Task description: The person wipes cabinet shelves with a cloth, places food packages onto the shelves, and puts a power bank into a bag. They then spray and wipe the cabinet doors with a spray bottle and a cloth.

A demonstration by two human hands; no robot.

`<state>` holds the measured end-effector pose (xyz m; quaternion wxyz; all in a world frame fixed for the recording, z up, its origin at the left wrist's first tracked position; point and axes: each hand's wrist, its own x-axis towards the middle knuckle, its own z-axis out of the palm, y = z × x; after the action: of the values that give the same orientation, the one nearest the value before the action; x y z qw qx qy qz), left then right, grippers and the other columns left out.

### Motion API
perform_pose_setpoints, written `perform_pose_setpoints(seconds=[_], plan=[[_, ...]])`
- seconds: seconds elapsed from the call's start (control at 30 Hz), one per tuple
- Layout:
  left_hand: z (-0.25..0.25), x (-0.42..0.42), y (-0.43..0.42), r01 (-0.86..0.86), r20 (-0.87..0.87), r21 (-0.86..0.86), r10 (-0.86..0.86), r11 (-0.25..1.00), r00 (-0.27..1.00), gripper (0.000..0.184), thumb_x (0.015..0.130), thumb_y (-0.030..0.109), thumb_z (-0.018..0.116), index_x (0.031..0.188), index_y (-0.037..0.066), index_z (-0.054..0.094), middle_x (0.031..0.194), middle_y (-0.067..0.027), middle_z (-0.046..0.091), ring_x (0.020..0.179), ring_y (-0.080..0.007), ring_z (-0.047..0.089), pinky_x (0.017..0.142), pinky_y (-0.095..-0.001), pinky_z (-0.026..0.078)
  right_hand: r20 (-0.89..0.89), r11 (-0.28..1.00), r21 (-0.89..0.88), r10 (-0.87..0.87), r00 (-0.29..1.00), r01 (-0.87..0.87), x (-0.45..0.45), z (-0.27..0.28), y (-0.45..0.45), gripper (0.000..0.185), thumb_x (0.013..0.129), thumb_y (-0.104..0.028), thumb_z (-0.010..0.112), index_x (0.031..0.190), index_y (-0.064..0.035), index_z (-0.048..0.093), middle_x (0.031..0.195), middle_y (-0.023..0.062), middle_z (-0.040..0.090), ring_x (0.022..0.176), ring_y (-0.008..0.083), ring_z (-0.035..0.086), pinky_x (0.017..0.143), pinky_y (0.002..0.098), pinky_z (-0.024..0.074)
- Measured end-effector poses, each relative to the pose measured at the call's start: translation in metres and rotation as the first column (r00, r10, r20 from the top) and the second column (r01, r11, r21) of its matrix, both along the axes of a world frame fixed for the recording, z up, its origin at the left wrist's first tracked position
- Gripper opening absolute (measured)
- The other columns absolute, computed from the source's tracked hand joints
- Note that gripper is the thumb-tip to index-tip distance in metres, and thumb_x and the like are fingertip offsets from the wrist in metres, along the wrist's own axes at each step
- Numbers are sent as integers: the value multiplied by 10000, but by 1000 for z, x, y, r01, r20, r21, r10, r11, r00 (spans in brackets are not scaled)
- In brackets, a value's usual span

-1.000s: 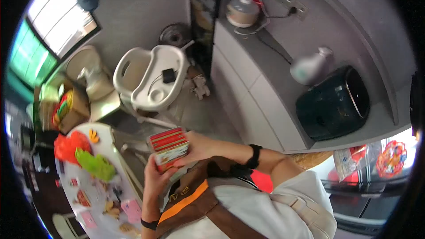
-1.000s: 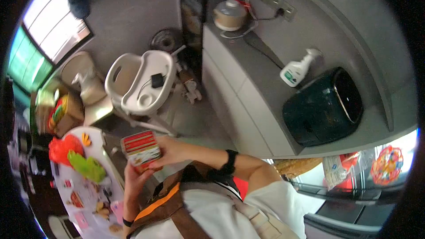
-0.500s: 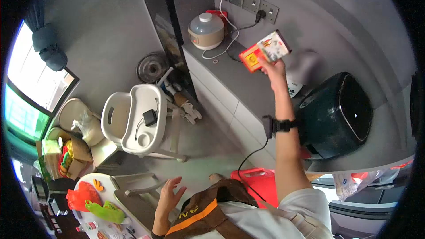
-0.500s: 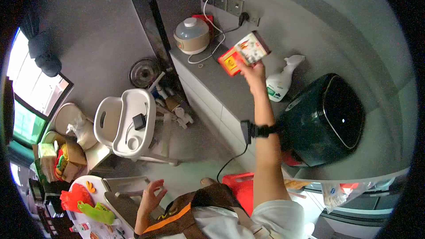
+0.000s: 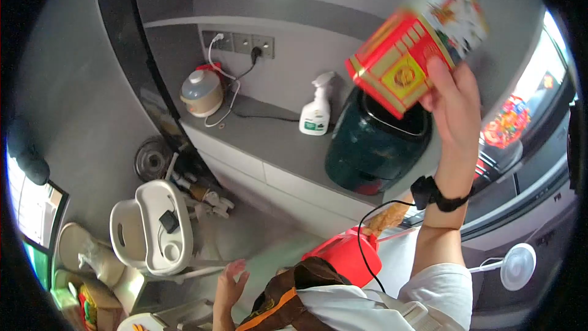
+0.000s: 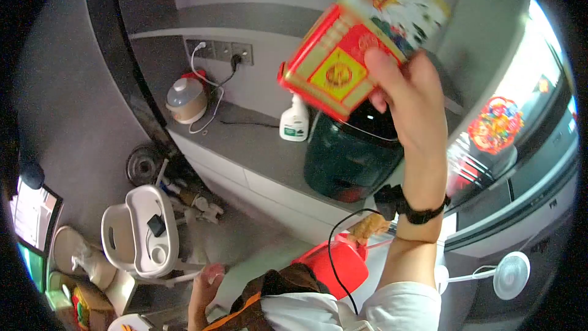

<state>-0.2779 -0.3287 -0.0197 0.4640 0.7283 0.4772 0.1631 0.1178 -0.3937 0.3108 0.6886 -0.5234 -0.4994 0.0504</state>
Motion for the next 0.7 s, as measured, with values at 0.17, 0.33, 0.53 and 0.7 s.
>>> perform_pose_setpoints(seconds=[0.17, 0.33, 0.53, 0.7], plan=[[26, 23, 4, 346, 32, 280, -368, 896, 929, 348, 825, 185, 635, 1128, 30, 561, 1021, -152, 625, 948, -294, 613, 811, -373, 483, -121, 985, -152, 60, 991, -78, 28, 38, -21, 366, 879, -325, 615, 1060, -26, 507, 814, -9, 577, 547, 26, 456, 452, 176, 331], [137, 68, 30, 537, 5, 563, -652, 628, 758, 343, 825, 220, 631, 1115, 50, 565, 1002, -159, 609, 903, -325, 606, 777, -399, 496, 226, 936, -189, -253, 941, 298, 76, 92, -26, 436, 828, -373, 667, 1009, -6, 520, 751, -4, 536, 583, 51, 442, 482, 202, 360], [282, 174, 43, 361, 18, 887, -800, 290, 599, 297, 808, 122, 644, 1079, 27, 569, 1042, -144, 592, 858, -267, 615, 734, -345, 514, 413, 675, -526, -328, 849, 517, 110, 93, -30, 441, 873, -419, 581, 1106, -60, 477, 844, 3, 517, 655, 74, 442, 562, 219, 414], [378, 288, 71, 382, 72, 849, -796, 365, 601, 401, 814, 192, 675, 1151, 11, 555, 1084, -92, 599, 816, -145, 602, 669, -285, 498, 269, 747, -497, -350, 897, 441, 136, 73, -16, 523, 893, -375, 563, 1260, -34, 412, 897, 40, 553, 680, 95, 475, 548, 248, 429]])
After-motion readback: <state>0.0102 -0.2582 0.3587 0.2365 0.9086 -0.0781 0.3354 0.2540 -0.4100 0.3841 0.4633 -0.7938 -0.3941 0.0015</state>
